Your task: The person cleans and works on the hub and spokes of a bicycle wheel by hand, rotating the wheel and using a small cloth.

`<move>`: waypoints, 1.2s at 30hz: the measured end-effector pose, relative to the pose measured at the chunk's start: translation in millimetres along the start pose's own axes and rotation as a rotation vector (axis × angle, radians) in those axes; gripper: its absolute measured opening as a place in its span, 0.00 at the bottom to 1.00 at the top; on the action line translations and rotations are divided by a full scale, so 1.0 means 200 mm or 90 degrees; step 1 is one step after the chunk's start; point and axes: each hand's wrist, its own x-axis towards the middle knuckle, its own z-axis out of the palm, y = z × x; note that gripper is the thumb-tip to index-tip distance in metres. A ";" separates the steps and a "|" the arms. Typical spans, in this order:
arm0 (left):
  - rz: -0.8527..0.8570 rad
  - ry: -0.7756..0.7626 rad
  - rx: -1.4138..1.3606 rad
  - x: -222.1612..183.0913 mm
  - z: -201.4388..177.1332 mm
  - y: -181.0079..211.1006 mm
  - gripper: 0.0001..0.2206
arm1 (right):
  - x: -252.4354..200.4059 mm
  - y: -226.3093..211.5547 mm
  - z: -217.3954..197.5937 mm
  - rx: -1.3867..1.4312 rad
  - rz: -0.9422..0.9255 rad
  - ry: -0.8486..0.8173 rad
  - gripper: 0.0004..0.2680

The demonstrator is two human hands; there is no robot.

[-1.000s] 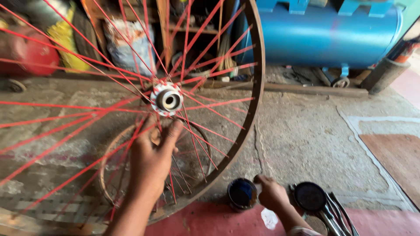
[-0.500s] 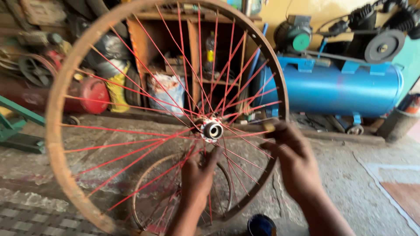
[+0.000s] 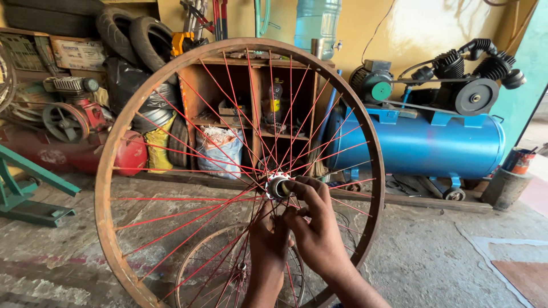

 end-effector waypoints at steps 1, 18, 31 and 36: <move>-0.011 0.015 0.015 0.01 0.00 0.00 0.20 | 0.00 -0.01 0.01 -0.028 -0.002 -0.006 0.19; 0.013 0.074 0.091 0.03 -0.05 -0.02 0.15 | 0.05 -0.15 -0.05 -0.304 -0.196 -0.119 0.22; 0.042 0.060 0.255 0.09 -0.15 -0.02 0.34 | 0.43 -0.32 -0.33 -0.795 -0.542 -0.378 0.20; 0.095 0.066 0.366 0.09 -0.19 0.00 0.38 | 0.40 -0.23 -0.35 -0.599 -0.250 -0.333 0.23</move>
